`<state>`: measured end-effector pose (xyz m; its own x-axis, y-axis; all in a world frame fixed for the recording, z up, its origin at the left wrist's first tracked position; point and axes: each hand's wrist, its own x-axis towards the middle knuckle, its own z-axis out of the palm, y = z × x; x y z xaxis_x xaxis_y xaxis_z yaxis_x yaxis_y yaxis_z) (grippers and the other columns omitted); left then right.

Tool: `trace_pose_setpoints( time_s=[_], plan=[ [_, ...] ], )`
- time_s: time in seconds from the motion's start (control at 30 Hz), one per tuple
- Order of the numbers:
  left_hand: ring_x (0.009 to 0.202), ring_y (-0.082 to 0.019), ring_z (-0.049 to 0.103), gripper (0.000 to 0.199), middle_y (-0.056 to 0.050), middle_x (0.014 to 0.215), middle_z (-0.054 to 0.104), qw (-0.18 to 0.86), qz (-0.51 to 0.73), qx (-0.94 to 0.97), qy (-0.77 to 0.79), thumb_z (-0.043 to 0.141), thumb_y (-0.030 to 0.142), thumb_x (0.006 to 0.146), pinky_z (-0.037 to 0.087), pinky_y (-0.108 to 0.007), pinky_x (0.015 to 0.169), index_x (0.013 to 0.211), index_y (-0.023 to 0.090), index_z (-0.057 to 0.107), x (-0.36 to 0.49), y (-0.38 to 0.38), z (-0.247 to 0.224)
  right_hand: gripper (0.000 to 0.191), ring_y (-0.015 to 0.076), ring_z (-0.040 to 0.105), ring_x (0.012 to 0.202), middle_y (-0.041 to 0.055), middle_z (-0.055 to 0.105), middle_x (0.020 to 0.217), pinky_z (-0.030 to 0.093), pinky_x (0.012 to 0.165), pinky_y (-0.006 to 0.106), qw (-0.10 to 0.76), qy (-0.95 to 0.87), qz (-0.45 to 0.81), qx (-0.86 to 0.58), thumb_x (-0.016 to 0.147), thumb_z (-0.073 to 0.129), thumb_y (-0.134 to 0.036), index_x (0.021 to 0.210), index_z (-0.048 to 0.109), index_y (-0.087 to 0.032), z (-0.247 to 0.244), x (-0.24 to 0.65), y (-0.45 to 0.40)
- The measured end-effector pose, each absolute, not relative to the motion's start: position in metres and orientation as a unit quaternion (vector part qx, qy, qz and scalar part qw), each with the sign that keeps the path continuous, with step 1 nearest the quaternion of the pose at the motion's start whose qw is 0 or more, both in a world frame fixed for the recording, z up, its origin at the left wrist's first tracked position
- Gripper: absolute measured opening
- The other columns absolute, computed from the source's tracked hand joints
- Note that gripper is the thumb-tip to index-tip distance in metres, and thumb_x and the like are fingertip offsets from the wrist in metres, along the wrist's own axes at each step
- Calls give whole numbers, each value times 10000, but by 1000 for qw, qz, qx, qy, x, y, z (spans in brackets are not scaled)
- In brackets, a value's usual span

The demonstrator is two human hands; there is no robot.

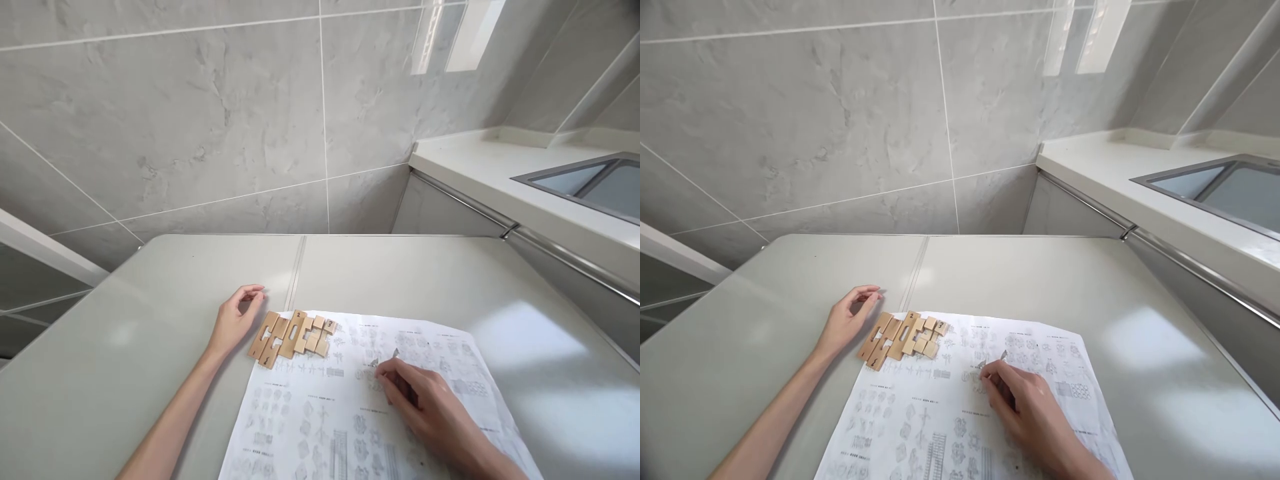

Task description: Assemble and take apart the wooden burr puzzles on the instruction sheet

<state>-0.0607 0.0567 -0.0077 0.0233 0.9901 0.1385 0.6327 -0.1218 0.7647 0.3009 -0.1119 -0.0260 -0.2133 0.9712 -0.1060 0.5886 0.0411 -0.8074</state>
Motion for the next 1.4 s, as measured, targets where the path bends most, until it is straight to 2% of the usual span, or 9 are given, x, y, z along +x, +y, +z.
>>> trace_pose_setpoints(
  time_s=[0.17, 0.33, 0.47, 0.57, 0.77, 0.9, 1.03, 1.23, 1.4],
  plan=[
    [1110, -298, 735, 373, -80, 1139, 820, 268, 327, 684, 595, 609, 559, 1025, 556, -411, 1009, 1169, 241, 740, -56, 48, -1, 290, 191, 522, 606, -18, 598, 703, 414, 612, 308, 251, -676, 382, -578, 1119, 414, -418, 1040, 650, -270, -30, 301, -114],
    [1252, -280, 682, 316, -72, 1305, 761, 269, 301, 751, 522, 532, 475, 1084, 535, -428, 1104, 1202, 262, 734, -46, 32, 4, 300, 183, 549, 576, -17, 630, 689, 417, 574, 294, 281, -671, 357, -587, 1112, 436, -419, 1005, 675, -272, -32, 296, -115],
    [1405, -288, 582, 323, -57, 1417, 714, 221, 235, 836, 444, 646, 422, 1047, 502, -465, 1187, 1344, 302, 687, -41, 24, 2, 294, 182, 565, 572, -17, 656, 701, 419, 564, 289, 291, -666, 354, -589, 1110, 440, -411, 998, 677, -278, -33, 295, -117],
    [1435, -292, 558, 386, -45, 1437, 706, 205, 202, 849, 444, 684, 415, 1029, 546, -451, 1151, 1404, 324, 661, -40, 23, 0, 301, 185, 573, 573, -15, 672, 713, 422, 568, 292, 294, -665, 351, -590, 1114, 434, -417, 1001, 677, -280, -34, 295, -118],
    [1435, -286, 557, 352, -57, 1455, 674, 231, 187, 842, 450, 573, 399, 1092, 616, -395, 1041, 1431, 346, 652, -41, 23, 0, 273, 184, 585, 583, -17, 689, 726, 425, 577, 291, 287, -665, 358, -590, 1113, 449, -412, 1013, 669, -285, -34, 295, -118],
    [1414, -263, 562, 347, -59, 1433, 668, 234, 188, 841, 449, 516, 355, 1117, 607, -362, 1027, 1434, 350, 656, -41, 22, -1, 268, 184, 579, 563, -22, 675, 699, 408, 549, 288, 292, -667, 347, -592, 1109, 450, -397, 1008, 673, -291, -33, 295, -119],
    [1343, -263, 611, 337, -70, 1362, 693, 232, 215, 832, 455, 463, 337, 1128, 559, -395, 1088, 1353, 324, 713, -41, 23, -1, 255, 187, 591, 570, -19, 686, 710, 418, 560, 289, 291, -666, 348, -592, 1105, 461, -396, 1011, 675, -294, -33, 295, -120],
    [1208, -264, 708, 316, -64, 1218, 783, 324, 340, 695, 544, 481, 459, 1114, 528, -437, 1121, 1230, 265, 702, -45, 31, -1, 262, 185, 597, 576, -23, 690, 718, 427, 570, 287, 288, -664, 351, -594, 1105, 455, -399, 1019, 681, -297, -32, 295, -119],
    [1152, -280, 726, 309, -73, 1114, 794, 338, 387, 629, 583, 539, 495, 1067, 531, -446, 1097, 1145, 241, 698, -47, 35, -3, 284, 185, 577, 553, -26, 674, 690, 415, 550, 284, 296, -666, 339, -594, 1112, 446, -429, 1013, 676, -295, -34, 294, -120]
  ],
)
